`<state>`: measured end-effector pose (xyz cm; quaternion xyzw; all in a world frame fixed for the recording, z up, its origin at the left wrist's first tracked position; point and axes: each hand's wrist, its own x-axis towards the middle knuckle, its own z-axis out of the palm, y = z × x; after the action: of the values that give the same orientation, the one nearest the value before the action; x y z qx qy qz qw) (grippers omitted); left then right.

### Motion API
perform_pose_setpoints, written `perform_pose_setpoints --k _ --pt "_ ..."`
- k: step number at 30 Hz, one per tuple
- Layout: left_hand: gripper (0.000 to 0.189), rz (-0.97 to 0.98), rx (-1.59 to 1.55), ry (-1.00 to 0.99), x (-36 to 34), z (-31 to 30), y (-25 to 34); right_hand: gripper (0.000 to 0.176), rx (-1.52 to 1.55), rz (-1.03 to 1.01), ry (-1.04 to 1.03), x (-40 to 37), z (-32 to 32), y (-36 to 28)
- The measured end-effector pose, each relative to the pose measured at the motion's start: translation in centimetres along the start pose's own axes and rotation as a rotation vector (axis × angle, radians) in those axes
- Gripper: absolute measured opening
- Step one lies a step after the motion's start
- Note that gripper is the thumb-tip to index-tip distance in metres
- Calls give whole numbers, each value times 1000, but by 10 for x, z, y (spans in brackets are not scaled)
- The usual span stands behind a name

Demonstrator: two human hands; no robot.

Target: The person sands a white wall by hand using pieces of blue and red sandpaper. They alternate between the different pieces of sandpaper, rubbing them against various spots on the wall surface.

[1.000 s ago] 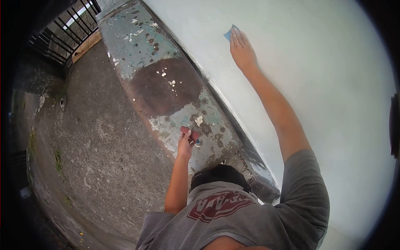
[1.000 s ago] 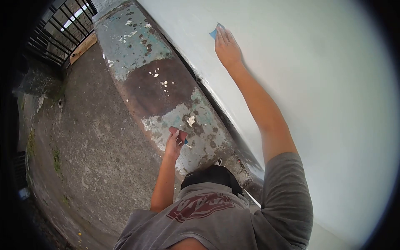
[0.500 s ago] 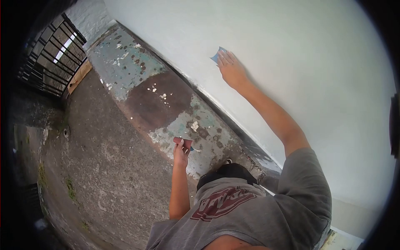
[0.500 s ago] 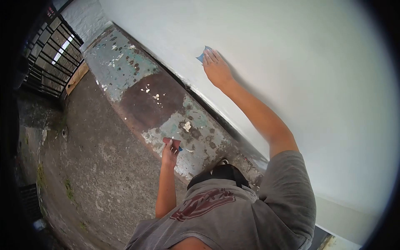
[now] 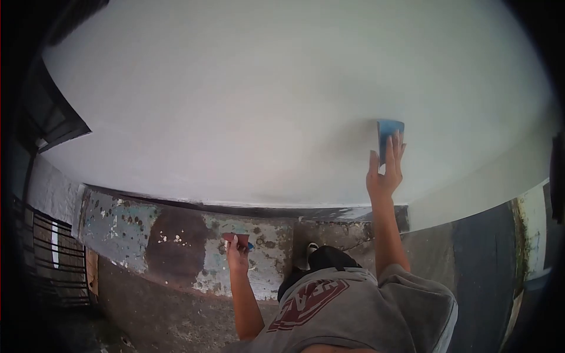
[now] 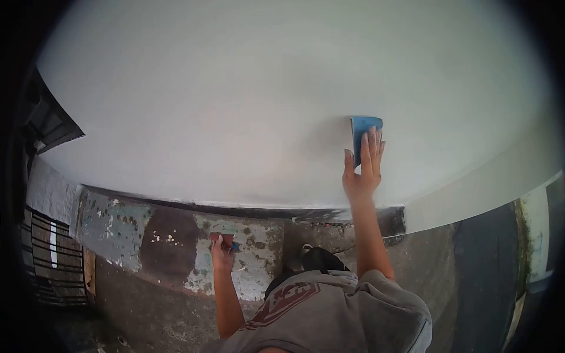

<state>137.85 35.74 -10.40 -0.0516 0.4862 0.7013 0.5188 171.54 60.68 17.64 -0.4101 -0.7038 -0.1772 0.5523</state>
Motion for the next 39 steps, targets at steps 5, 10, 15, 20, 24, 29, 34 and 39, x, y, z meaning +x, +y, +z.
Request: perform_pose_setpoints --k 5,10,15,20,24,29,34,39 --pt "44 -68 151 -132 11 57 -28 41 -63 2 159 13 -53 72" --pt "45 -37 220 -184 -15 123 -54 42 149 -252 252 75 -68 98" --pt "42 77 140 -124 -48 167 -101 40 131 -607 194 198 -88 86" --pt "41 124 -5 -86 -85 211 -175 38 -72 -840 103 257 -70 71" --pt "38 119 -3 -88 -121 245 -221 37 -75 -1047 38 227 -45 86" --pt "40 129 57 -77 -165 256 -246 36 3 -1276 -277 147 -13 107" --pt "38 150 64 40 -182 246 -251 38 49 -1123 22 226 -30 89" --pt "41 168 76 48 -187 245 -252 42 10 -897 211 261 -31 58"
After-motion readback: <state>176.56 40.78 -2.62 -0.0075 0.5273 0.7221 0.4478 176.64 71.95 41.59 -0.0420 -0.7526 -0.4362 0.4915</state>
